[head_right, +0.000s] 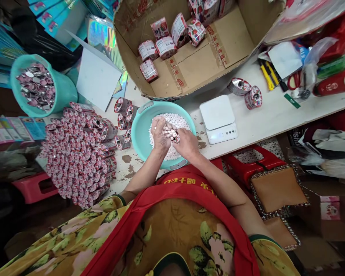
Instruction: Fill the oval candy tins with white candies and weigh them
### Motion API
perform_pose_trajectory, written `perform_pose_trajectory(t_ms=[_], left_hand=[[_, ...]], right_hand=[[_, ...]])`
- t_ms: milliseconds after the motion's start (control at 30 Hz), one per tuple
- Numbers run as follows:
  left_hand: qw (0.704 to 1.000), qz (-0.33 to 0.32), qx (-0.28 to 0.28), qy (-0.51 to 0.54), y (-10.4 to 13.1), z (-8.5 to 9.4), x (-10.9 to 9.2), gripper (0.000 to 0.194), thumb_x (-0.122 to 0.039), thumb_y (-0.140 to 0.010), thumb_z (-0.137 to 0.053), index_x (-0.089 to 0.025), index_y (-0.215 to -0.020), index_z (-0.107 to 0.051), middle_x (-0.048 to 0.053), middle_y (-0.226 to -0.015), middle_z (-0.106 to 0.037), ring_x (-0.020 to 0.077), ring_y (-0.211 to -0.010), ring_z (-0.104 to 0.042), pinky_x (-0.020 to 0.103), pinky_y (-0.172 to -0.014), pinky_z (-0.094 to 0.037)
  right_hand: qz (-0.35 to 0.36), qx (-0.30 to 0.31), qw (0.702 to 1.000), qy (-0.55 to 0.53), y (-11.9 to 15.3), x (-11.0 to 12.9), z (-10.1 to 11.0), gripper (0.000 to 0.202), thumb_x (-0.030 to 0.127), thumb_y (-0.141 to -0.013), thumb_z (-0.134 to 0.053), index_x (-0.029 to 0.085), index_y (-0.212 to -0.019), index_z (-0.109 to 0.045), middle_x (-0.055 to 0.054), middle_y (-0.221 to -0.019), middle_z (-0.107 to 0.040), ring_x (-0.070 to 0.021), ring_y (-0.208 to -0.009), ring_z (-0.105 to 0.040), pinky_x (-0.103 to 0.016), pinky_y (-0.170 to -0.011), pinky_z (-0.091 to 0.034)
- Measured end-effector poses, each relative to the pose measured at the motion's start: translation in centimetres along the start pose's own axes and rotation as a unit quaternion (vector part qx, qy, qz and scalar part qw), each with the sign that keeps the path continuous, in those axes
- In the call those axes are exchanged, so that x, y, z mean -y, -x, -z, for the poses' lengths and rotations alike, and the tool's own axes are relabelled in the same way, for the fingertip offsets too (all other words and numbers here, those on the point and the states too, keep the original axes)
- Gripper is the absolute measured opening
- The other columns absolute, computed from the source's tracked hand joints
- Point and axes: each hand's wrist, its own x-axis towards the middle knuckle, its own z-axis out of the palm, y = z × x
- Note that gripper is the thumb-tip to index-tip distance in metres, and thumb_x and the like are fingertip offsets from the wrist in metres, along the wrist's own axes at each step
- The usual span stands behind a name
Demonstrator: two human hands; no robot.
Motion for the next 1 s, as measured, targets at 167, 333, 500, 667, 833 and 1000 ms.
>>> perform_pose_trajectory(t_ms=[167,333,500,667,833,1000], left_hand=[[1.0,0.015,-0.011,-0.008,-0.3,0.3,-0.1,0.043,-0.048,-0.074,-0.081,-0.021,-0.083,-0.048,-0.006,-0.065,-0.06,0.0115,-0.057,-0.062,0.024,-0.061,-0.048],[1.0,-0.001,-0.009,-0.005,-0.4,0.4,0.0,0.043,-0.05,-0.075,-0.081,-0.021,-0.084,-0.051,-0.007,-0.063,-0.056,0.0107,-0.058,-0.061,0.024,-0.061,-0.047],[1.0,-0.012,-0.025,-0.011,-0.6,0.0,0.2,0.043,-0.05,-0.08,-0.078,-0.02,-0.077,-0.047,-0.007,-0.062,-0.052,0.0084,-0.055,-0.057,0.022,-0.059,-0.046],[0.999,-0.01,-0.026,-0.029,-0.8,-0.2,0.0,0.043,-0.051,-0.08,-0.077,-0.02,-0.076,-0.047,-0.007,-0.061,-0.05,0.0083,-0.055,-0.057,0.022,-0.059,-0.046],[0.999,-0.001,-0.02,-0.036,-1.0,-0.1,-0.5,0.041,-0.05,-0.08,-0.078,-0.02,-0.079,-0.05,-0.009,-0.056,-0.046,0.0068,-0.048,-0.051,0.02,-0.053,-0.041],[0.999,-0.003,-0.01,-0.037,-0.8,0.2,-0.5,0.038,-0.046,-0.078,-0.081,-0.02,-0.084,-0.053,-0.008,-0.058,-0.05,0.0072,-0.05,-0.052,0.02,-0.052,-0.042]], right_hand=[[-0.009,-0.008,1.0,-0.018,-0.4,0.2,0.0,0.033,0.025,-0.08,-0.066,0.021,-0.113,-0.063,-0.008,-0.117,-0.069,-0.0289,-0.107,-0.062,-0.038,-0.085,-0.05],[0.005,-0.012,1.0,0.006,-0.5,0.3,0.1,0.032,0.025,-0.081,-0.066,0.019,-0.112,-0.064,-0.011,-0.115,-0.069,-0.0302,-0.106,-0.061,-0.04,-0.086,-0.049],[0.003,-0.009,1.0,-0.013,-1.0,0.3,0.4,0.031,0.024,-0.08,-0.066,0.019,-0.11,-0.064,-0.01,-0.113,-0.07,-0.0297,-0.104,-0.063,-0.039,-0.084,-0.05],[0.008,-0.026,0.999,-0.026,-1.2,0.5,0.4,0.033,0.023,-0.079,-0.067,0.02,-0.111,-0.064,-0.009,-0.114,-0.07,-0.0299,-0.106,-0.064,-0.04,-0.087,-0.051],[0.007,-0.017,0.998,-0.063,-1.1,0.6,0.1,0.03,0.023,-0.078,-0.067,0.02,-0.108,-0.065,-0.009,-0.111,-0.071,-0.0284,-0.103,-0.065,-0.038,-0.085,-0.052],[0.021,-0.038,0.995,-0.095,-1.2,0.3,-0.1,0.032,0.021,-0.077,-0.067,0.021,-0.109,-0.065,-0.008,-0.112,-0.071,-0.0276,-0.105,-0.066,-0.039,-0.089,-0.052]])
